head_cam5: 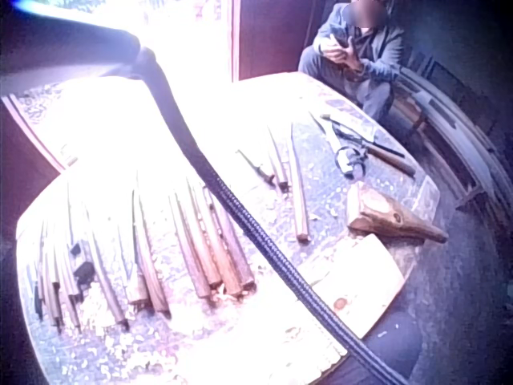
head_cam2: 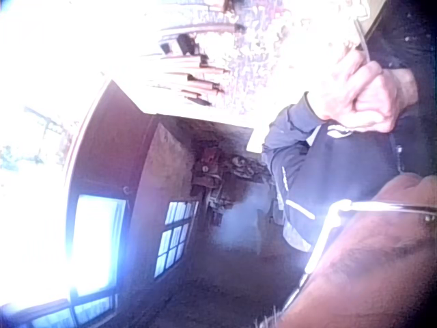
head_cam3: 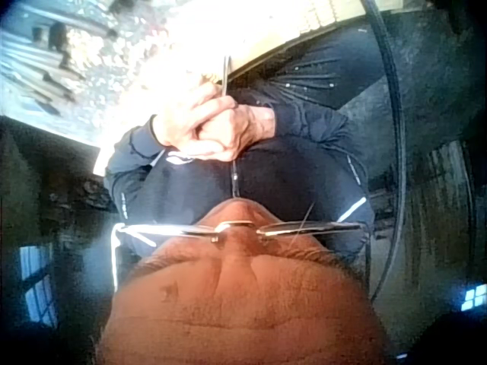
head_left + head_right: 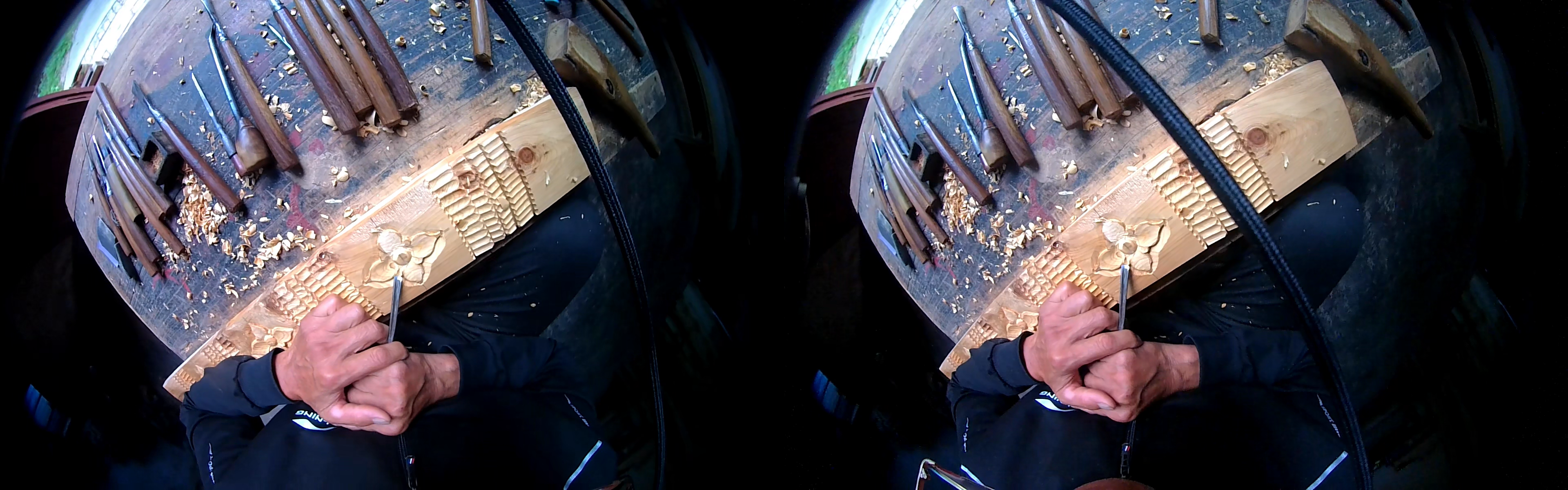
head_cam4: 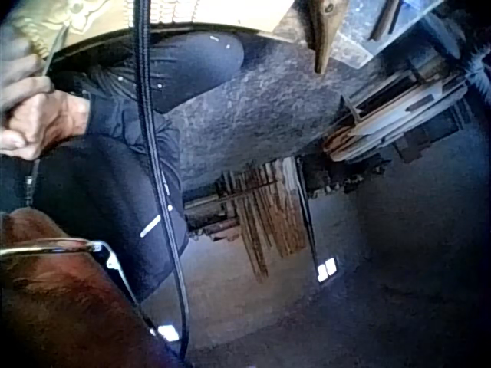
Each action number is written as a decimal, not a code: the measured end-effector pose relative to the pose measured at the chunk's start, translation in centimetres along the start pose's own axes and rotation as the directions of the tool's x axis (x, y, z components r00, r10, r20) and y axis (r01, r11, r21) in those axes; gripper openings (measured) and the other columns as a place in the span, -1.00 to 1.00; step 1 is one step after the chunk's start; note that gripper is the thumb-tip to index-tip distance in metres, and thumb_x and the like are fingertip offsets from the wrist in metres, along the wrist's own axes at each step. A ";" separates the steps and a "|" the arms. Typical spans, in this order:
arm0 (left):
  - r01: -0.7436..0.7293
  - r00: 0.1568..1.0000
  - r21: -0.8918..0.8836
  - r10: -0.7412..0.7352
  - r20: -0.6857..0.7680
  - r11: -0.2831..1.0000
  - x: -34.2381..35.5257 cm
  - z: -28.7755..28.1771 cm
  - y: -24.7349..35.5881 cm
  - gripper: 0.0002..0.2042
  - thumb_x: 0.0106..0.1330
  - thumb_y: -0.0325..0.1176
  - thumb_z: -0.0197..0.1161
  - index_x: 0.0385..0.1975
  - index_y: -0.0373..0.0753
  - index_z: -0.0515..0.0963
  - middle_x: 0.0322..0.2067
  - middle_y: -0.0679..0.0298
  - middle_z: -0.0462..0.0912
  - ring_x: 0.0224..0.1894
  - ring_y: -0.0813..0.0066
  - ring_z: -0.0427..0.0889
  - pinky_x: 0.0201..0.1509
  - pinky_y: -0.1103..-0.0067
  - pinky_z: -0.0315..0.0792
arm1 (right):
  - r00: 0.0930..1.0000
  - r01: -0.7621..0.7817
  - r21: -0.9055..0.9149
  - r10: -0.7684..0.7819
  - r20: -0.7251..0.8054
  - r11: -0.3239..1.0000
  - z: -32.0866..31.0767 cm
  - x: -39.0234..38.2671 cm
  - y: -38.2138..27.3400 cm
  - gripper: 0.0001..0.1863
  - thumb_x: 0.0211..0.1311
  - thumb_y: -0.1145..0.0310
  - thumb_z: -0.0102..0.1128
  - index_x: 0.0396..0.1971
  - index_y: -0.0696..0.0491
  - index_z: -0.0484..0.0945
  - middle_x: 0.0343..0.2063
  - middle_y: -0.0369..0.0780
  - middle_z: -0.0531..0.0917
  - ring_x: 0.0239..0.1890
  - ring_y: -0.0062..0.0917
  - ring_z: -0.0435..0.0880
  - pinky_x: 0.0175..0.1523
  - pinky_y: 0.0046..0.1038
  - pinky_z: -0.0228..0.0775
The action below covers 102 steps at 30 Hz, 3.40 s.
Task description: The person carves decorative floral patterns into a wooden plank using various chisels and a mallet, switching between different tools and tapping them with a mallet to remove wood shavings.
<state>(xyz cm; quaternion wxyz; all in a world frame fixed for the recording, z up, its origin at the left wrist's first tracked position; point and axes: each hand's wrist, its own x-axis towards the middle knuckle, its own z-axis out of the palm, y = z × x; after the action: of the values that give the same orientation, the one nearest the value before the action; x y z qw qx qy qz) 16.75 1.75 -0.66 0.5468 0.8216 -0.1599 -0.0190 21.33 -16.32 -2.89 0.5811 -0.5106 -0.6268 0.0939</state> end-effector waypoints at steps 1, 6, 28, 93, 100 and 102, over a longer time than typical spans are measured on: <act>-0.001 1.000 -0.005 0.001 0.001 1.000 0.0 0.0 -0.1 -0.31 0.11 0.35 0.42 -0.08 -0.23 0.75 -0.31 0.25 0.62 -0.38 0.27 0.44 -0.24 0.33 0.20 | 1.000 -0.014 0.011 0.014 0.003 1.000 0.0 0.0 0.0 -0.81 0.13 0.45 0.37 -0.59 0.16 0.57 -0.58 -0.20 0.55 -0.54 -0.38 0.64 -0.37 -0.34 0.48; 0.010 1.000 0.010 -0.010 -0.004 1.000 -0.1 -0.1 0.0 -0.30 0.12 0.35 0.42 -0.08 -0.24 0.76 -0.31 0.25 0.64 -0.39 0.28 0.45 -0.25 0.33 0.20 | 0.999 -0.028 0.049 0.027 0.017 0.998 0.1 -0.2 0.2 -0.83 0.13 0.45 0.34 -0.58 0.17 0.57 -0.58 -0.18 0.57 -0.54 -0.37 0.65 -0.36 -0.34 0.49; 0.026 0.997 0.021 -0.024 -0.073 0.999 -0.1 0.6 -0.3 -0.34 0.21 0.33 0.31 -0.10 -0.24 0.78 -0.33 0.19 0.70 -0.48 0.30 0.44 -0.34 0.34 0.14 | 0.993 -0.107 0.122 0.102 0.053 0.987 0.4 -0.7 0.9 -0.78 0.25 0.37 0.19 -0.50 0.20 0.60 -0.50 -0.10 0.67 -0.39 -0.29 0.76 -0.25 -0.33 0.64; -0.202 0.978 0.062 0.205 -0.030 0.977 -1.0 1.3 -0.4 -0.29 0.43 0.34 0.24 0.11 -0.31 0.72 0.11 -0.02 0.78 -0.40 0.35 0.57 -0.37 0.48 0.27 | 0.995 -0.049 0.019 0.050 -0.089 0.999 0.2 -1.1 -1.7 -0.70 0.21 0.37 0.52 -0.32 0.38 0.75 -0.34 -0.02 0.81 -0.23 -0.21 0.89 -0.06 -0.26 0.75; -0.166 0.983 0.081 0.171 -0.071 0.983 -0.7 1.2 -0.5 -0.22 0.43 0.39 0.14 0.05 -0.37 0.76 0.07 -0.06 0.81 -0.47 0.29 0.56 -0.39 0.42 0.27 | 0.999 0.032 -0.095 -0.032 0.006 0.995 -0.8 -0.8 -0.7 -0.67 0.27 0.29 0.49 -0.52 0.26 0.67 -0.56 -0.13 0.68 -0.46 -0.33 0.78 -0.27 -0.34 0.63; -0.118 0.993 0.094 0.119 -0.004 0.988 -0.5 0.3 0.1 -0.22 0.37 0.36 0.25 0.10 -0.38 0.71 0.09 -0.04 0.78 -0.39 0.25 0.59 -0.35 0.39 0.33 | 0.999 0.014 -0.088 -0.012 0.030 0.996 -1.1 -0.8 -0.6 -0.64 0.27 0.23 0.53 -0.48 0.26 0.68 -0.54 -0.14 0.69 -0.44 -0.32 0.80 -0.25 -0.35 0.67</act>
<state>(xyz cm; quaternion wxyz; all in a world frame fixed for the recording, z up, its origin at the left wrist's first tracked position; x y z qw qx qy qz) 16.22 1.58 -0.77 0.5084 0.8356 -0.2067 0.0249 21.79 -17.71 -2.61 0.5495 -0.5301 -0.6420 0.0698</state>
